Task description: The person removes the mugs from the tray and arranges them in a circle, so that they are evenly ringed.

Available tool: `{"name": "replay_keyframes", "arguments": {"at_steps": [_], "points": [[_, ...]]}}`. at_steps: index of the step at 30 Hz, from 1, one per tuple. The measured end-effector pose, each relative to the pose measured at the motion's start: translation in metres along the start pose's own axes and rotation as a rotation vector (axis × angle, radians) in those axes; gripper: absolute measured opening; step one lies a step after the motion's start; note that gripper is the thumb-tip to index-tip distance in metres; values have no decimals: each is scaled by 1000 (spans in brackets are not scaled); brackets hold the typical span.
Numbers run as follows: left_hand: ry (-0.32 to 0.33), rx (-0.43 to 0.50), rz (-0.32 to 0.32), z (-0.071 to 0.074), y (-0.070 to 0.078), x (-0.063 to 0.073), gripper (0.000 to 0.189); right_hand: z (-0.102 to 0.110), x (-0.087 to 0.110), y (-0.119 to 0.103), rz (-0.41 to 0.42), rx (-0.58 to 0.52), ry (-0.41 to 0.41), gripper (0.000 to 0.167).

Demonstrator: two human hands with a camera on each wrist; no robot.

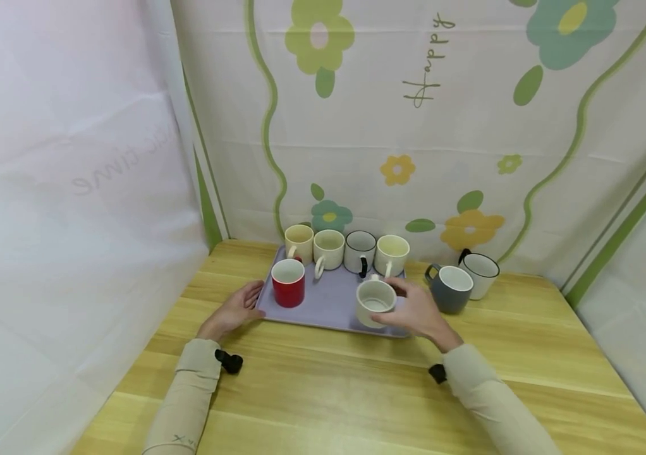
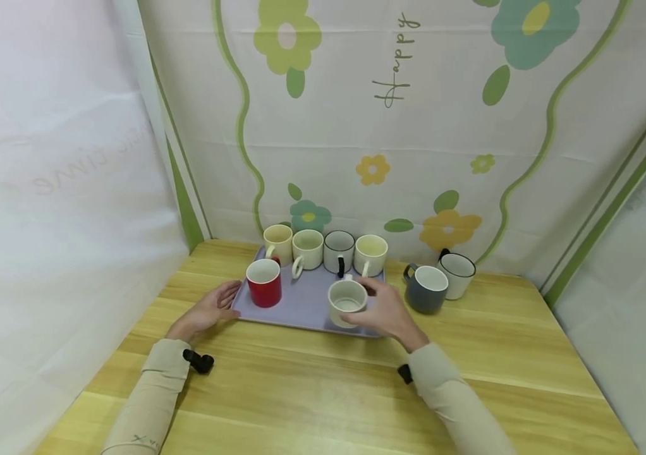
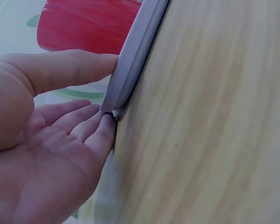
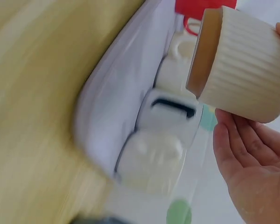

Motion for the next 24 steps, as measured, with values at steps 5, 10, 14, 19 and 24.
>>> {"name": "replay_keyframes", "arguments": {"at_steps": [5, 10, 14, 19, 24], "points": [[-7, 9, -1, -1, -1, 0, 87, 46, 43, 20, -29, 104, 23, 77], [-10, 15, 1, 0, -1, -1, 87, 92, 86, 45, -63, 201, 29, 75], [-10, 15, 2, 1, -1, -1, 87, 123, 114, 70, -143, 245, 33, 74], [-2, 8, 3, 1, -1, -1, 87, 151, 139, 107, -281, 294, 36, 78], [0, 6, 5, 0, -2, -1, 88, 168, 153, 138, -371, 298, 71, 82]]}}
Point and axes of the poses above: each hand's wrist, its own x-axis away from the middle knuckle, its own z-axis out of the back of the hand, y = z × x, the point moved 2 cm from there along -x, towards the middle knuckle, and after that the axes turned 6 degrees about z, right-handed, at the moved point
